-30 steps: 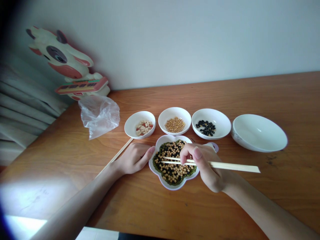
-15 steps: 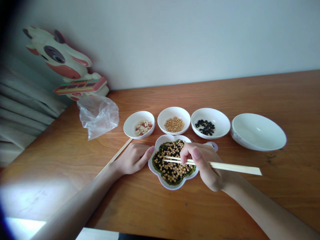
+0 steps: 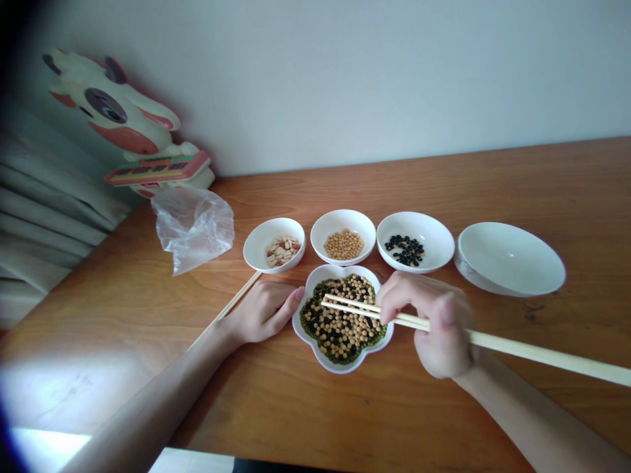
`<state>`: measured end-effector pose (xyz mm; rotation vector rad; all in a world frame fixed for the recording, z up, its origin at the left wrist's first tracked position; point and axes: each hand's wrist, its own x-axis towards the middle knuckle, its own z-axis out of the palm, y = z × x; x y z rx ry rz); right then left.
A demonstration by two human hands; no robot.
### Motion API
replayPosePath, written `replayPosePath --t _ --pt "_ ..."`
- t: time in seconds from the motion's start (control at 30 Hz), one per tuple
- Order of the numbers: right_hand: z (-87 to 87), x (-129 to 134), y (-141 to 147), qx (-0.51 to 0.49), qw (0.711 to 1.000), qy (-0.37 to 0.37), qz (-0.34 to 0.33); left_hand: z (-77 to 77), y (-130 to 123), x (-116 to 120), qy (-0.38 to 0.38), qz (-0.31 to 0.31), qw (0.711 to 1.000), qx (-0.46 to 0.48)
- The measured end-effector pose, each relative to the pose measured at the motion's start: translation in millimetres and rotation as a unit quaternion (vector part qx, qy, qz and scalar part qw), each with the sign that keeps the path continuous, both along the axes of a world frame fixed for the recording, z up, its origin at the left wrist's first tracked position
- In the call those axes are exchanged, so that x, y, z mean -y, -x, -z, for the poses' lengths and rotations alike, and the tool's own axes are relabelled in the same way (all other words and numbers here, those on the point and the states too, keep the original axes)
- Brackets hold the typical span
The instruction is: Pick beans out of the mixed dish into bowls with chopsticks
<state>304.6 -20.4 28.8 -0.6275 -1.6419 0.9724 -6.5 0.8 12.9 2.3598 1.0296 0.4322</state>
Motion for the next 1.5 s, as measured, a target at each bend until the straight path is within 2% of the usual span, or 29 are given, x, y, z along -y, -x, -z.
replayPosePath --t 0.17,0.3,0.37,0.47,0.53,0.63,1.5 --pt "-2.4 -16.8 -9.4 -0.08 0.981 -0.076 0.159 -0.5 -0.4 -0.4 -0.001 0.002 1.0 -0.003" --pt "2.3 -30.1 -9.1 -0.019 0.978 -0.061 0.197 1.1 0.0 0.1 -0.001 -0.001 1.0 -0.003" --pt "2.4 -28.0 -5.6 -0.013 0.985 -0.053 0.163 1.4 0.1 0.2 -0.005 -0.003 1.0 -0.003" --pt "2.4 -16.5 0.6 0.019 0.998 -0.02 0.061 0.8 -0.1 0.1 -0.012 -0.001 1.0 -0.004" --pt "4.1 -8.3 4.2 0.067 0.998 -0.006 0.002 0.3 -0.2 0.1 -0.012 0.001 1.0 -0.005" --pt "7.5 -0.6 8.4 0.133 0.99 0.0 -0.046 -0.3 -0.4 0.3 -0.016 -0.003 1.0 -0.01" --pt "11.1 1.2 15.2 0.165 0.986 0.003 -0.04 -3.4 -1.2 0.2 -0.015 0.003 1.0 -0.011"
